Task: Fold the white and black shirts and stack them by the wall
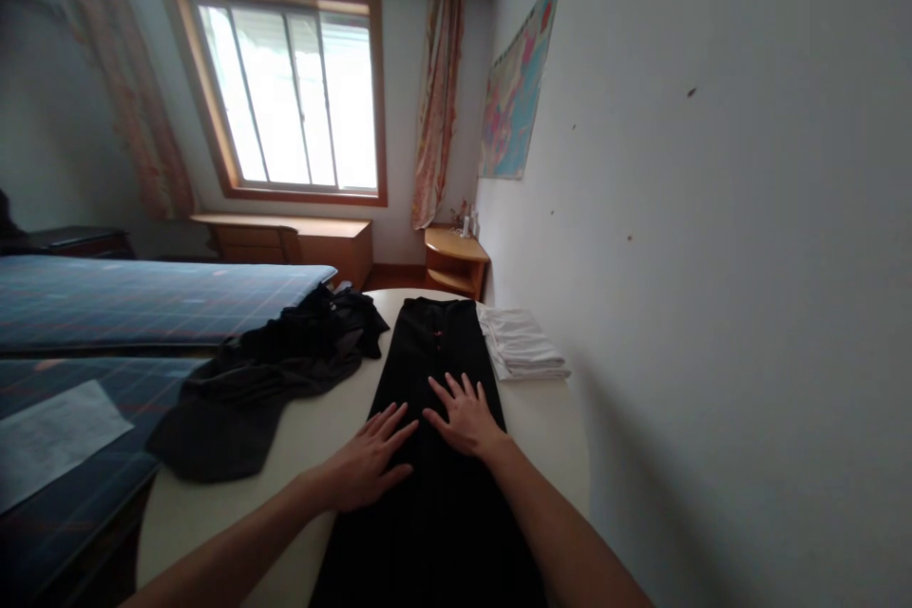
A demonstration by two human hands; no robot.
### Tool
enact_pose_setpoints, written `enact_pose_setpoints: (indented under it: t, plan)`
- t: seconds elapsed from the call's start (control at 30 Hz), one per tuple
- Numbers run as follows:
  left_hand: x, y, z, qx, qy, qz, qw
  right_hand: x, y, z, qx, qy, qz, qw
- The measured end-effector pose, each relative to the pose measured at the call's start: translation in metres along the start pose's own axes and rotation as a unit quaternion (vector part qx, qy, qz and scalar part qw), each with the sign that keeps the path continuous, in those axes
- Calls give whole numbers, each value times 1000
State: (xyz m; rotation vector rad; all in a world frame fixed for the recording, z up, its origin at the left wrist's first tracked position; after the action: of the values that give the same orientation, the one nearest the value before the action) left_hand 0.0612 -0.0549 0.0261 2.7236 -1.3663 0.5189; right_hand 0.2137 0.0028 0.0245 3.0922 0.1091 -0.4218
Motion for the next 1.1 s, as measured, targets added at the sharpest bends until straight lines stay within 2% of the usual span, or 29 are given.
enact_pose_setpoints:
  t: [0.17, 0.3, 0.47, 0.6, 0.77, 0.93, 1.1]
  plan:
    - [-17, -18, -23, 79, -32, -35, 996, -10, -28, -5, 21, -8, 29, 999]
    - [-34, -27, -23, 115, -38, -52, 991, -17, -61, -3, 25, 1, 56, 998]
    - [-39, -27, -20, 128, -29, -49, 990, -17, -108, -4, 44, -14, 114, 992]
    - [-40, -28, -26, 135, -21, -47, 990, -13, -150, -12, 36, -61, 157, 985]
    - [-45, -30, -32, 146, -2, -46, 988, -8, -195, -18, 38, -70, 191, 978]
    - [-47, -30, -29, 133, 9, -55, 990, -5, -211, -18, 70, -63, 205, 974]
    - [-48, -30, -28, 132, 10, -60, 989, -9, -202, -19, 111, -43, 182, 976]
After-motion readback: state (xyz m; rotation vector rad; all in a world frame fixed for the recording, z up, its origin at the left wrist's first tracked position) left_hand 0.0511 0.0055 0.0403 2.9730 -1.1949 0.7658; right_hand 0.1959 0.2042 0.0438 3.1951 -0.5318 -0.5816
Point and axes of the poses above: each hand's wrist, its own y-axis away from the middle knuckle, its own z-axis out of the palm, x = y × z, the point moved 9 cm from there along -y, towards the middle knuckle, and after that the axes turned 12 degrees about z, right-handed, at the moved point
